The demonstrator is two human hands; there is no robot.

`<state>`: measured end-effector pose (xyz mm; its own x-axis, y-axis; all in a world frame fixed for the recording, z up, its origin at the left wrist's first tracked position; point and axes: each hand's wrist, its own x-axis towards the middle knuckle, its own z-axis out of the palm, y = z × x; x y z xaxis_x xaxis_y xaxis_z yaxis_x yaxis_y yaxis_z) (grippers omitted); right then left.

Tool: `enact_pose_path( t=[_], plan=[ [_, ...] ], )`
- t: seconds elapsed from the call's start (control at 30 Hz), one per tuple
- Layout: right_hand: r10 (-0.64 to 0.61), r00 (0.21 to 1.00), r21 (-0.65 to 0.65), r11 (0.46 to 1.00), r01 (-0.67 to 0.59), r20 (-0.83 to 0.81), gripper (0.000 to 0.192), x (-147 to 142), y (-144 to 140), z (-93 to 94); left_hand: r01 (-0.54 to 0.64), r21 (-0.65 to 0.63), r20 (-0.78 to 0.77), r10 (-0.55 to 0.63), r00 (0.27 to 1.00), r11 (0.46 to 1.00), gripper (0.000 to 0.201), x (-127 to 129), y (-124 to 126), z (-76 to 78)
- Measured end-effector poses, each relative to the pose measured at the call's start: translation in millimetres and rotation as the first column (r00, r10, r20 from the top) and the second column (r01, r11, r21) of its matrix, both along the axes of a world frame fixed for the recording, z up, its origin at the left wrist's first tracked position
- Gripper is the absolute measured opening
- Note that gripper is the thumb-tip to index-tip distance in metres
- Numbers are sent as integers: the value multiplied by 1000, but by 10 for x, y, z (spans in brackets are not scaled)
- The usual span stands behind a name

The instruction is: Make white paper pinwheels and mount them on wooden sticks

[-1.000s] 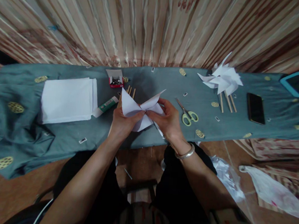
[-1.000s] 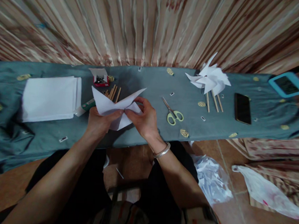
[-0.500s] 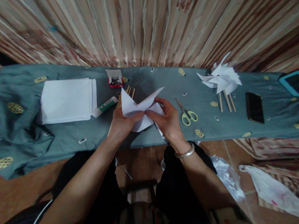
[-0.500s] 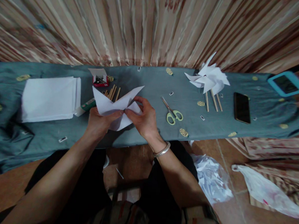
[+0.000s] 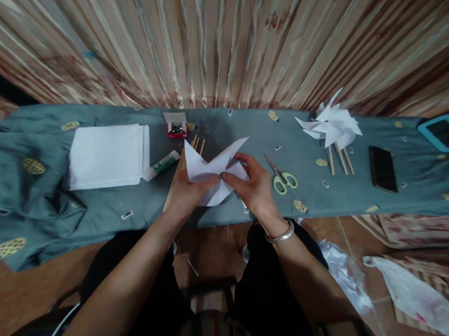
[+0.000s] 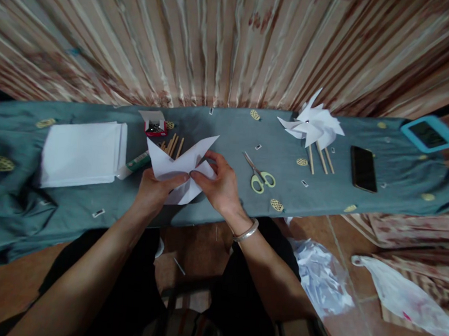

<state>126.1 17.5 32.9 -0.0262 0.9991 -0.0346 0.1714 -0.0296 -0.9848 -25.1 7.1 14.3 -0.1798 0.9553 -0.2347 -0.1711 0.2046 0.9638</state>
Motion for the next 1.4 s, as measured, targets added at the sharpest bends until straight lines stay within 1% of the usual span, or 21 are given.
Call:
enact_pose_path(
  t=[0.17,0.23,0.4,0.5,0.57,0.6,0.63,0.67,0.7,0.77,0.83,0.87,0.9,0.97,1.07,1.13,1.17,1.23,1.33,1.37,1.4],
  plan=[
    [-4,1000,17,1000,4,-16,46,-8,-41,-23,-5,-27,12,6,1000,1000,36,2,-34,14],
    [-6,1000,12,1000,7,-11,45,-6,-47,-41,7,-5,8,-7,1000,1000,35,2,-50,23],
    [-71,994,5,997,71,-84,46,81,-20,-26,166,63,61,-169,984,984,46,-46,-78,90],
    [-96,990,26,995,99,-108,43,190,-38,40,183,164,128,-204,970,969,49,-140,-27,98],
    [-95,992,46,994,98,-79,44,259,-88,81,132,209,54,-146,988,969,45,-217,61,60],
    [-89,995,57,994,92,-49,44,285,-121,95,96,197,-62,-86,994,976,42,-252,119,29],
    [-83,997,71,994,83,-9,45,305,-159,103,88,188,-228,-44,973,978,38,-280,183,-9],
    [-77,996,85,994,74,34,46,319,-197,106,125,196,-411,-34,911,973,34,-300,248,-50],
    [-70,995,99,993,63,75,47,327,-234,105,192,205,-579,-39,814,960,32,-311,310,-92],
    [-45,990,118,993,29,137,47,333,-298,98,288,202,-795,-15,606,936,30,-308,413,-168],
    [-18,984,141,990,-7,176,45,337,-346,96,349,166,-899,-4,437,922,32,-283,475,-225],
    [-9,981,154,988,-22,194,44,343,-366,98,363,148,-926,0,378,920,32,-269,493,-245],
    [-4,977,170,985,-33,212,43,351,-383,103,368,135,-942,4,335,920,32,-258,506,-259],
    [-7,968,195,980,-44,251,41,377,-413,118,359,124,-956,14,294,925,30,-246,525,-276],
    [-9,953,214,975,-59,303,40,431,-449,138,325,137,-948,30,316,936,28,-253,554,-290],
    [-7,947,223,972,-68,320,40,467,-467,143,295,154,-926,33,377,943,29,-253,566,-298],
    [-7,946,227,971,-70,324,41,483,-473,143,275,167,-901,34,431,947,29,-245,566,-299],
    [-16,944,238,969,-67,331,41,510,-480,141,231,191,-802,16,597,954,28,-209,546,-287],
    [-43,945,256,966,-44,323,41,538,-475,148,176,177,-491,-69,869,968,27,-110,474,-216],
    [-53,949,260,965,-31,311,40,545,-471,156,167,160,-369,-98,924,973,27,-71,442,-177],
    [-61,953,260,965,-19,297,40,552,-466,168,171,134,-271,-130,954,976,27,-33,408,-135]
  ],
)
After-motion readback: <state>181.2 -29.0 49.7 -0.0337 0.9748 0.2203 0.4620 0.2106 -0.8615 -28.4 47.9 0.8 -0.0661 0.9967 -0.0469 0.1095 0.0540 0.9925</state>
